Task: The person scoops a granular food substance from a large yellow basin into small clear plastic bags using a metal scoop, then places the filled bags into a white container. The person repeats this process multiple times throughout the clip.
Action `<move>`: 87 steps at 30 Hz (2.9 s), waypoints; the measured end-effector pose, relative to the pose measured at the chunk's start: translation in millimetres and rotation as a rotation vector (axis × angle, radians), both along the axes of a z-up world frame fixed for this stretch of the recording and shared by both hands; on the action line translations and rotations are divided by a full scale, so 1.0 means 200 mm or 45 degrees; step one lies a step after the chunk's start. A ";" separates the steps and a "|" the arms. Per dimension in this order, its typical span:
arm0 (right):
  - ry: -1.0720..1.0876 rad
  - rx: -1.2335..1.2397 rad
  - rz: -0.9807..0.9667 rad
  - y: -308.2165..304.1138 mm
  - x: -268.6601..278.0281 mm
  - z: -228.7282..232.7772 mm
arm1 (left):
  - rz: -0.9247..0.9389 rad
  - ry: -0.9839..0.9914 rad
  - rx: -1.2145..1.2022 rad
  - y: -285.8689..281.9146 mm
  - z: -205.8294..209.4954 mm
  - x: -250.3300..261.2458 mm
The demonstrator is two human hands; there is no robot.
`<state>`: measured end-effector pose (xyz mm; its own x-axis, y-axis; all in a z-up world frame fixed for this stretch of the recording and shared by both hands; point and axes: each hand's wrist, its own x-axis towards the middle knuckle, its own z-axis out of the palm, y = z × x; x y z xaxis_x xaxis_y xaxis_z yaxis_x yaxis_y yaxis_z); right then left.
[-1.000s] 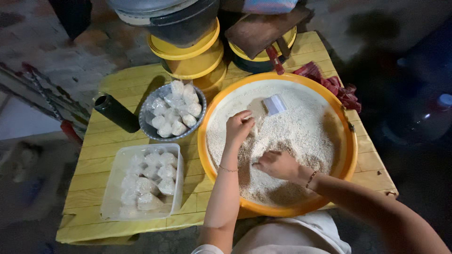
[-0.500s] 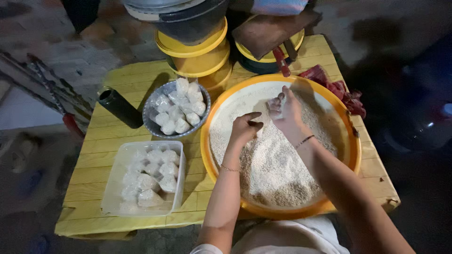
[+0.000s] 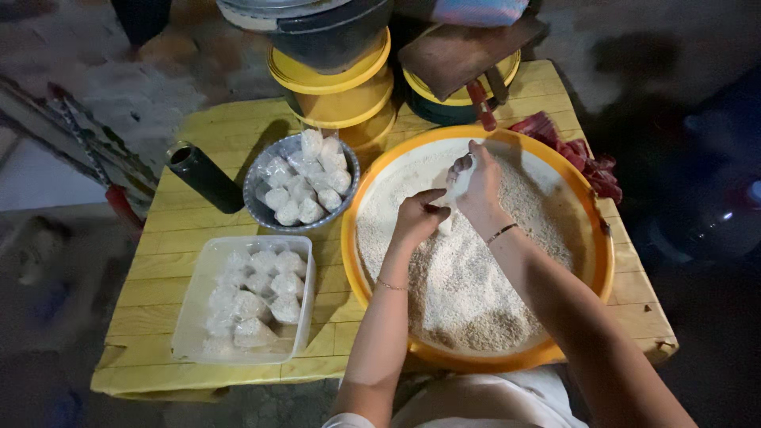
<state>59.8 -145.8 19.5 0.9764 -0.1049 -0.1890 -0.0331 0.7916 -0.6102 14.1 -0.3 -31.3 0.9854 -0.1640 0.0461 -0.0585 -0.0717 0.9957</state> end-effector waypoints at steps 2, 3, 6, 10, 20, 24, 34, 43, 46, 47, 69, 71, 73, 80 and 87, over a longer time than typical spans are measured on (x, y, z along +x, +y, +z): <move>-0.010 -0.058 -0.048 0.02 -0.01 0.01 | 0.005 -0.019 -0.014 -0.01 -0.02 0.01; -0.019 -0.086 -0.077 0.03 0.00 0.01 | 0.011 -0.002 -0.014 -0.01 -0.02 0.01; -0.134 -0.175 -0.099 0.05 0.00 -0.02 | 0.021 0.121 0.022 -0.01 -0.01 0.01; -0.206 -0.191 -0.102 0.08 0.02 -0.07 | 0.022 0.092 -0.018 -0.02 -0.05 0.03; -0.365 -0.883 -0.033 0.02 -0.02 -0.07 | 0.070 0.174 -0.086 0.01 0.00 0.01; -0.338 -1.670 0.140 -0.09 -0.11 0.00 | 0.125 0.110 -0.108 0.02 0.08 -0.03; -0.888 -2.335 0.471 -0.20 -0.26 0.06 | 0.146 0.023 -0.131 0.02 0.04 -0.01; -1.057 -2.105 -0.178 -0.27 -0.27 0.01 | 0.300 -0.700 0.613 -0.02 0.09 -0.04; -1.150 -2.272 -0.252 -0.31 -0.28 0.05 | 0.481 -1.004 0.633 -0.04 0.11 -0.07; -1.105 -2.376 -0.204 -0.31 -0.27 0.06 | 0.444 -0.903 0.637 -0.05 0.13 -0.06; -0.697 -3.704 0.484 -0.40 -0.50 -0.12 | 0.360 -0.368 0.309 0.01 0.05 -0.03; -1.145 -3.914 0.435 -0.37 -0.58 -0.21 | 0.378 -0.395 0.274 0.01 0.06 -0.04; -0.859 -3.543 0.757 -0.27 -0.70 -0.26 | 0.405 -0.467 0.249 0.00 0.06 -0.04; -0.652 -3.042 0.765 -0.13 -0.81 -0.25 | 0.337 -0.313 0.282 0.00 0.07 -0.05; -0.496 -3.442 0.745 -0.18 -0.42 -0.22 | 0.299 -0.290 0.160 -0.02 0.05 -0.05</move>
